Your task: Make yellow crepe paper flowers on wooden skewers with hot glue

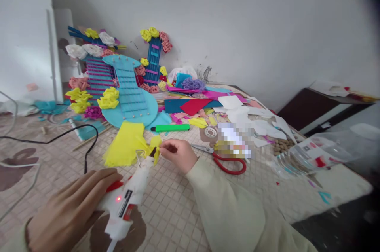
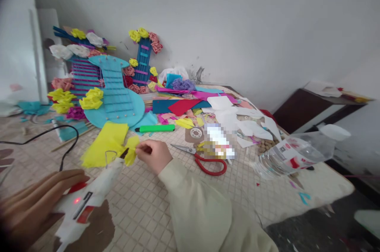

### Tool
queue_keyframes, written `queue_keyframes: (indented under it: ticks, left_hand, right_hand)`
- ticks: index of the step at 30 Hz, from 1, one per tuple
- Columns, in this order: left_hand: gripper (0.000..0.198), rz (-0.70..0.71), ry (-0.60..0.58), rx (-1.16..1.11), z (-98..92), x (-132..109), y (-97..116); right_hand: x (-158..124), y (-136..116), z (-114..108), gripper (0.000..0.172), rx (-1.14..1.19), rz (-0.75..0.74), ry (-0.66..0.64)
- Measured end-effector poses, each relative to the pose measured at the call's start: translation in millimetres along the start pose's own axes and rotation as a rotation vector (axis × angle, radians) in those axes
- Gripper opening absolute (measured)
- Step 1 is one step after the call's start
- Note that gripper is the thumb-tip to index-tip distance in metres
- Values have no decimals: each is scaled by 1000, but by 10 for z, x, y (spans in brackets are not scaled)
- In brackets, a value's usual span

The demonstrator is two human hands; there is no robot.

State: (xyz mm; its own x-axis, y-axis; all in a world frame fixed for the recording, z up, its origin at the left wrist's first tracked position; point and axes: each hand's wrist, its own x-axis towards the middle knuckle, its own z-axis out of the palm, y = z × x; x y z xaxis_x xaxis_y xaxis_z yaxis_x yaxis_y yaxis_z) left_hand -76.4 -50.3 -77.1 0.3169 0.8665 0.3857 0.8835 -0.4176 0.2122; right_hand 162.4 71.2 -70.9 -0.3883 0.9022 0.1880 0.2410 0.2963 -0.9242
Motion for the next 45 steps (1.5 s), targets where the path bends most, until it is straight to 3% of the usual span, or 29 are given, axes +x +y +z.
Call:
queue_keyframes:
  ticks: [9,22,45]
  left_hand:
    - [41,56,-40,31,20,88,66]
    - [43,-53,-47,-63,9,160,178]
    - [39,36,-24,-40,64,141,169]
  right_hand:
    - [-11,-11,7,9,24,-5,2]
    - [-15,-23,6,8,30,-12,1]
    - [-17,-33,9,10,19,1,-9]
